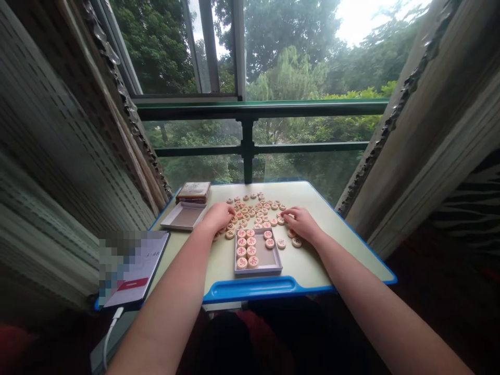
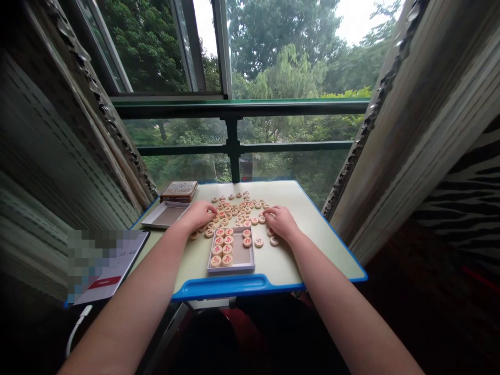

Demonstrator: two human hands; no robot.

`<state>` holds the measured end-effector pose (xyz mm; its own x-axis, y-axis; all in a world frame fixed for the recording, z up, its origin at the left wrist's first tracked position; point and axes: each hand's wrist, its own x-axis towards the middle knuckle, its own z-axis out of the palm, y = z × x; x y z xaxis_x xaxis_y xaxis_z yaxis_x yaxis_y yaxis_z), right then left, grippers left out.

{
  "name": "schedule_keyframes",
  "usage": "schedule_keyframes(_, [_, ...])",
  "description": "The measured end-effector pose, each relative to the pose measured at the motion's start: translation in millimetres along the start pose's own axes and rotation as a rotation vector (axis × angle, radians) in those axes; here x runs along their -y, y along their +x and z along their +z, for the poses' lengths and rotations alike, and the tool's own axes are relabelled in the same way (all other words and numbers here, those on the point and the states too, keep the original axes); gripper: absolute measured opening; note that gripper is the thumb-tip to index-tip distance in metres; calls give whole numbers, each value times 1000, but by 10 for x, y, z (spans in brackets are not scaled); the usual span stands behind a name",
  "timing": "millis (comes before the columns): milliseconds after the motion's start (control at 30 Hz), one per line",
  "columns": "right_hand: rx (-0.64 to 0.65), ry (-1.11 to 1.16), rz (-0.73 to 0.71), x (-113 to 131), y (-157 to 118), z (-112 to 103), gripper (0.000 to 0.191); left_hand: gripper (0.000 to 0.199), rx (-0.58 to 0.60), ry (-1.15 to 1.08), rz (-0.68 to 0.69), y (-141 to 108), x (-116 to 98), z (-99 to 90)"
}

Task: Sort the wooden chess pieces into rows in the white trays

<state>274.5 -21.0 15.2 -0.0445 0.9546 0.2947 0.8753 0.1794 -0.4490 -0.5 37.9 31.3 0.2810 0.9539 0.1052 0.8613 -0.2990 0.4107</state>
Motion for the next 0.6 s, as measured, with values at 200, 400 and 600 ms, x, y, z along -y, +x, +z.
schedule_keyframes(200, [-34,-48,-63,62,-39,-12,27,37,-66,-53,-90,52,121,8])
schedule_keyframes(400, [75,-79,-112,268,90,-16,29,33,-103,-65,-55,140,211,90])
schedule_keyframes(600, [151,-229,-84,438,470,121,35,30,-156,-55,6,148,105,125])
